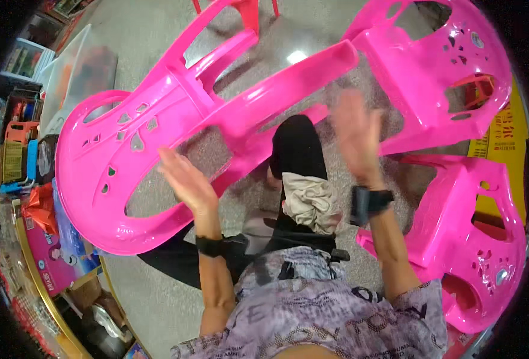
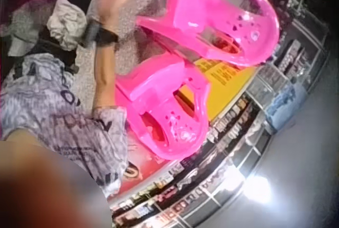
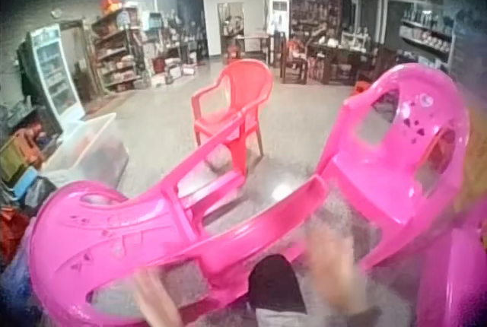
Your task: The recorder is cleaning and wiping down pink plastic chairs with a cloth.
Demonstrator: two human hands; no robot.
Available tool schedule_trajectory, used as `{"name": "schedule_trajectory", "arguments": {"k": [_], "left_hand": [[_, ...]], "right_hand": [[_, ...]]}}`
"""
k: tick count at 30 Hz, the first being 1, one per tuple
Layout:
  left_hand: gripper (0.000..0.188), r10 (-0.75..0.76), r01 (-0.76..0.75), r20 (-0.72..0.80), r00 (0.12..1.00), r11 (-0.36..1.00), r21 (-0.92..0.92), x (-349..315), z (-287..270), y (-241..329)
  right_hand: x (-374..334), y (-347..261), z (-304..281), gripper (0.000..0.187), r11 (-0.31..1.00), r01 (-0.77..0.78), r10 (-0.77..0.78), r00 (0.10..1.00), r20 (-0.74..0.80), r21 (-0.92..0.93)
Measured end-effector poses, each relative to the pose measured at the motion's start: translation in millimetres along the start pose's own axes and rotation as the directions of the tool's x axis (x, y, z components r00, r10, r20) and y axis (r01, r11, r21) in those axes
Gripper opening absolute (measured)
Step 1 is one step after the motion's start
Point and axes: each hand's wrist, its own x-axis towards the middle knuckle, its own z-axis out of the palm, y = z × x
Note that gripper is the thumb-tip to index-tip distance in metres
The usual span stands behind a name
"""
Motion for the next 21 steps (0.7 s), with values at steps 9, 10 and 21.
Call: {"name": "schedule_trajectory", "arguments": {"k": [9,10,21], "left_hand": [[0.068,-0.187,0.279,0.223,0.957,0.804,-0.525,-0.2,-26.8,6.9],[0.067,-0.186,0.328,0.287,0.94,0.729,-0.601,-1.8,-26.4,5.4],[0.069,-0.212,0.406,0.363,0.907,0.665,-0.627,-29.2,-16.7,9.9]], "right_hand": [[-4.4,-1.7,9.7,0.072,0.944,-0.126,0.12,0.992,0.038,0.305],[-7.3,0.5,12.1,0.072,0.923,-0.156,0.151,0.988,0.041,0.351],[-38.7,32.4,46.3,0.072,0.554,-0.45,0.387,0.884,0.262,0.701]]}}
